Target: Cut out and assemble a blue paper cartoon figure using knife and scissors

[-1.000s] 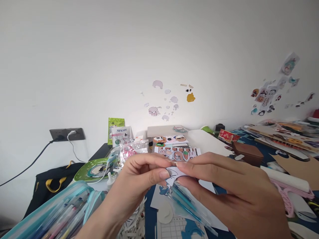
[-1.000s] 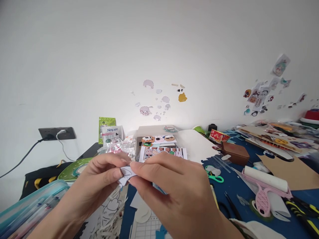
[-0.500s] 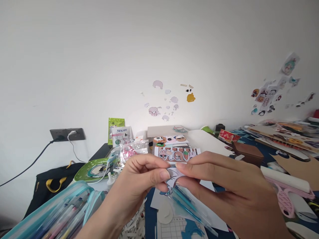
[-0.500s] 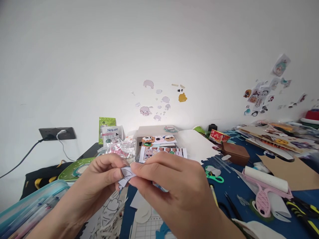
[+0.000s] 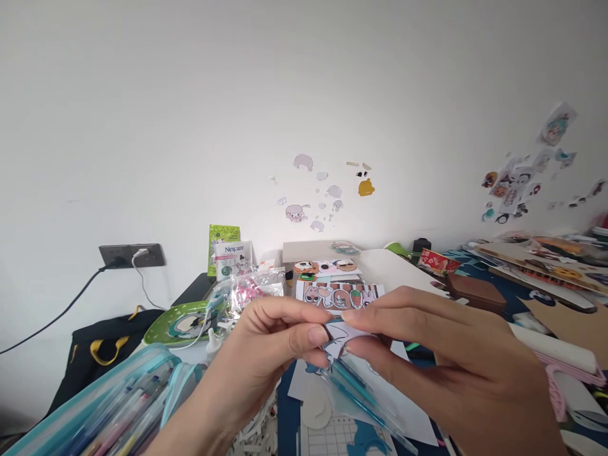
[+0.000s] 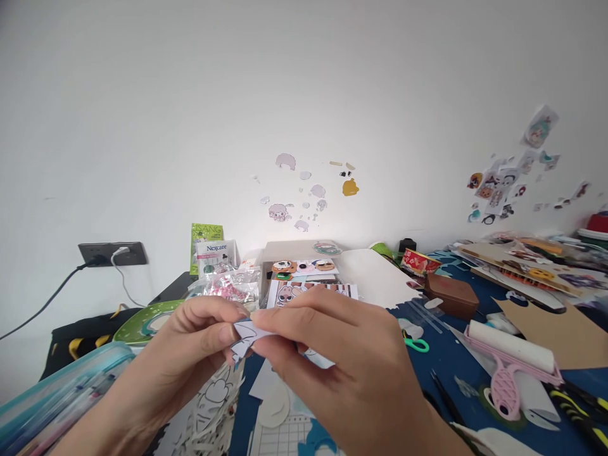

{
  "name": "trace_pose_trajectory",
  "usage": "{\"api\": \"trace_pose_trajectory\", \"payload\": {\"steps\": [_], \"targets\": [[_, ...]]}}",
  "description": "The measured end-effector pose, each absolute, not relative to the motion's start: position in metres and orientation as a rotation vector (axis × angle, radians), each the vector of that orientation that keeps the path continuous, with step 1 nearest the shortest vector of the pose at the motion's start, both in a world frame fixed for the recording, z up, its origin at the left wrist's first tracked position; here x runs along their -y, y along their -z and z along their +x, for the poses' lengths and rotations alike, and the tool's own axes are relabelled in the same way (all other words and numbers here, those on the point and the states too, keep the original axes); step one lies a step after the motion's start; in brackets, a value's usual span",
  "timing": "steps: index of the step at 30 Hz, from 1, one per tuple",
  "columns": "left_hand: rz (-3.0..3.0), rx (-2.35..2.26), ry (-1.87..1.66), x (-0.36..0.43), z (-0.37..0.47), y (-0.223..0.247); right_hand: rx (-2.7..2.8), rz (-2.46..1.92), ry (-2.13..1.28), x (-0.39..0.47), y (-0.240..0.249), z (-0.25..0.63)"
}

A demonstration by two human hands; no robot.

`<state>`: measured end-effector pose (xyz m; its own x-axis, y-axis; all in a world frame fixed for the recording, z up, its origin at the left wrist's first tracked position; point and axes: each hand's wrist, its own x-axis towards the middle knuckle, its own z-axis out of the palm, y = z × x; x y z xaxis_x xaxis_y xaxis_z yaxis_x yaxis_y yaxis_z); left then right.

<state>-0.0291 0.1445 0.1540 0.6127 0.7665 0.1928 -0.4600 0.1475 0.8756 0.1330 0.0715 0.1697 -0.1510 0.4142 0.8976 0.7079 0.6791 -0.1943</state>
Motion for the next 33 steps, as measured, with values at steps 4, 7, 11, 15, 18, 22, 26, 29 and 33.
{"api": "trace_pose_trajectory", "payload": {"steps": [4,7,11,15,18,22,26,29,33], "targets": [[1.104,-0.318,-0.904,-0.143,-0.027,-0.153,1.824,-0.87,0.327,-0.07,-0.169,0.133],[1.109,-0.318,-0.892,-0.141,-0.029,-0.152,1.839,-0.855,0.326,-0.07,-0.171,0.133],[1.114,-0.284,-0.88,-0.14,-0.03,-0.153,1.857,-0.845,0.324,-0.073,-0.172,0.134],[1.116,-0.287,-0.878,-0.141,-0.03,-0.154,1.874,-0.852,0.334,-0.073,-0.17,0.134],[1.114,-0.333,-0.862,-0.142,-0.031,-0.156,1.876,-0.882,0.372,-0.072,-0.168,0.134],[1.11,-0.38,-0.839,-0.141,-0.036,-0.158,1.896,-0.929,0.428,-0.07,-0.166,0.136],[1.166,-0.385,-0.903,-0.136,-0.037,-0.159,1.906,-0.967,0.482,-0.071,-0.164,0.138],[1.23,-0.427,-0.967,-0.133,-0.035,-0.158,1.925,-0.976,0.519,-0.071,-0.164,0.138],[1.251,-0.484,-1.007,-0.131,-0.033,-0.156,1.951,-0.98,0.523,-0.07,-0.165,0.137]]}}
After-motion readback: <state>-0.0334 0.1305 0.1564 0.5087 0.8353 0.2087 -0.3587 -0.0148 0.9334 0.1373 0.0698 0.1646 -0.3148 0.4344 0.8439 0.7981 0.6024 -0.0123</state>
